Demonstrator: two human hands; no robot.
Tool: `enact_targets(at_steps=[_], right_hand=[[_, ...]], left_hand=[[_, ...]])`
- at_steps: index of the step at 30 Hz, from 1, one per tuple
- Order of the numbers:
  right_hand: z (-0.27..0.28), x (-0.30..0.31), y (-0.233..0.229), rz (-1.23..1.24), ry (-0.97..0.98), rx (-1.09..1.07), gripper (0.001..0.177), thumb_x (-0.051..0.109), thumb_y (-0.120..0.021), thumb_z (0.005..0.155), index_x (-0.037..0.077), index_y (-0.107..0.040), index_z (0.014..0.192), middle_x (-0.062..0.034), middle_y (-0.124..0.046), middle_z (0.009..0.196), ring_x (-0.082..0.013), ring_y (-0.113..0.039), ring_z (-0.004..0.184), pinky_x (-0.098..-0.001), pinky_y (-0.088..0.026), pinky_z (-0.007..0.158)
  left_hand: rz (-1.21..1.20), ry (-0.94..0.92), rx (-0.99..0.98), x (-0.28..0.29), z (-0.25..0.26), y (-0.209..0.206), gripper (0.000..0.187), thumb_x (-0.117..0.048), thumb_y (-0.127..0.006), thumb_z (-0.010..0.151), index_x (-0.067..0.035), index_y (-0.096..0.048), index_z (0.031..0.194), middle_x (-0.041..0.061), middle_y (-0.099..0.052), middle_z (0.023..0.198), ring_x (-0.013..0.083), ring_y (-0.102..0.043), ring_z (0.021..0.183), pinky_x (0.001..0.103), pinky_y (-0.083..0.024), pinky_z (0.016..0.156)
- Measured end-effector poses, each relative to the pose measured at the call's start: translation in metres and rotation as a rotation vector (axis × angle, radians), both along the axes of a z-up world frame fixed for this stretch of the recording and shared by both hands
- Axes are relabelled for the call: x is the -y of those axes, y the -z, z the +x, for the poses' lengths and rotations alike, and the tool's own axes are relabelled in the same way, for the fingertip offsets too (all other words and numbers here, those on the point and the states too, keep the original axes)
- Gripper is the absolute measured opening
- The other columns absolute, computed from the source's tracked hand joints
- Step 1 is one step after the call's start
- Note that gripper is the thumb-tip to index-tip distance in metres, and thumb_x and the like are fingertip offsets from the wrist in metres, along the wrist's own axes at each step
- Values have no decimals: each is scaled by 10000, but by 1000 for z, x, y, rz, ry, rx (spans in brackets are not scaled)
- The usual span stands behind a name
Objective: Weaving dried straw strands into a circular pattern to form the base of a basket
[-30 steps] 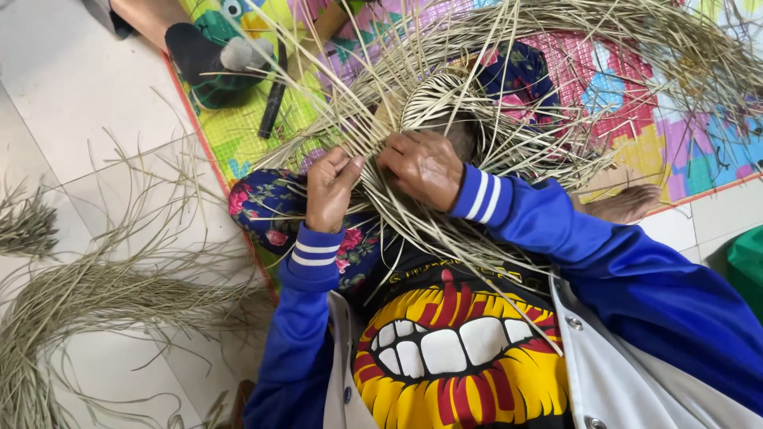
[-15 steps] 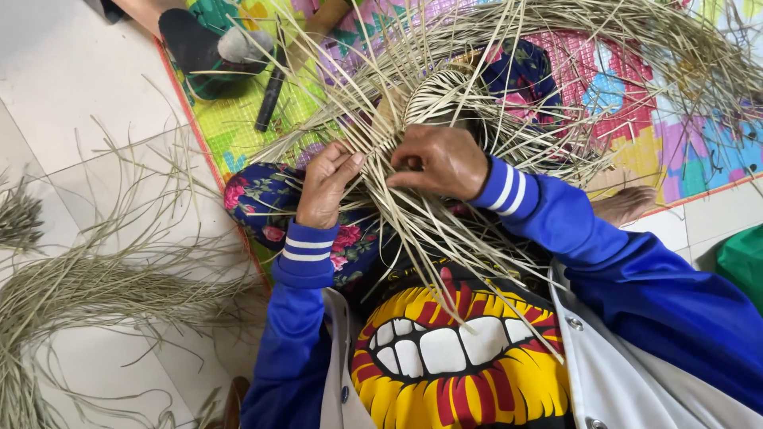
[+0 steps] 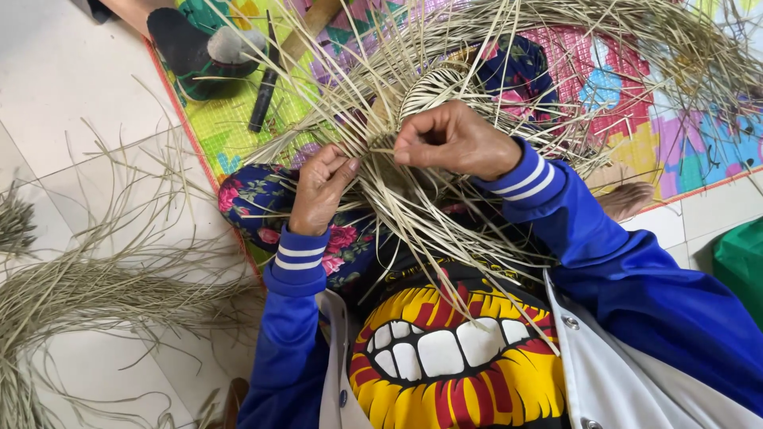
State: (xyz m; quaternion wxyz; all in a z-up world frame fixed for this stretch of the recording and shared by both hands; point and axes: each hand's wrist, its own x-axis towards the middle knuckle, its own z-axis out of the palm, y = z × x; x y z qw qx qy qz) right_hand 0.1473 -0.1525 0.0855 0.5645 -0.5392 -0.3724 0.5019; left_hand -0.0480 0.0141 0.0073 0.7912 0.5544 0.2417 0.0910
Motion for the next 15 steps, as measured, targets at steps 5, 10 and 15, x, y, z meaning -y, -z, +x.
enact_targets(at_steps=[5,10,15], right_hand=[[16,10,-10,12,-67,85,63,19,-758,916,2,-724,867,15,-532,701,-90,-499,724,-268,-447,705],[34,24,-2,4,-95,252,102,13,-754,914,-4,-699,831,-45,-578,720,-149,-547,738,-332,-455,728],[39,25,-15,-78,-97,492,84,39,-771,897,-13,-717,860,-143,-634,718,-219,-587,672,-364,-457,650]], left_hand=[[-14,-6,-3,-2,-7,24,137,-92,-662,1017,-9,-684,1123,133,-757,1000,142,-664,1004,377,-555,989],[-3,1,8,-3,0,-5,133,-95,-667,1014,-15,-679,1121,122,-758,993,131,-660,1002,382,-556,993],[147,35,-54,-7,0,1,112,-137,-732,986,-53,-716,1059,36,-717,877,60,-593,829,249,-546,806]])
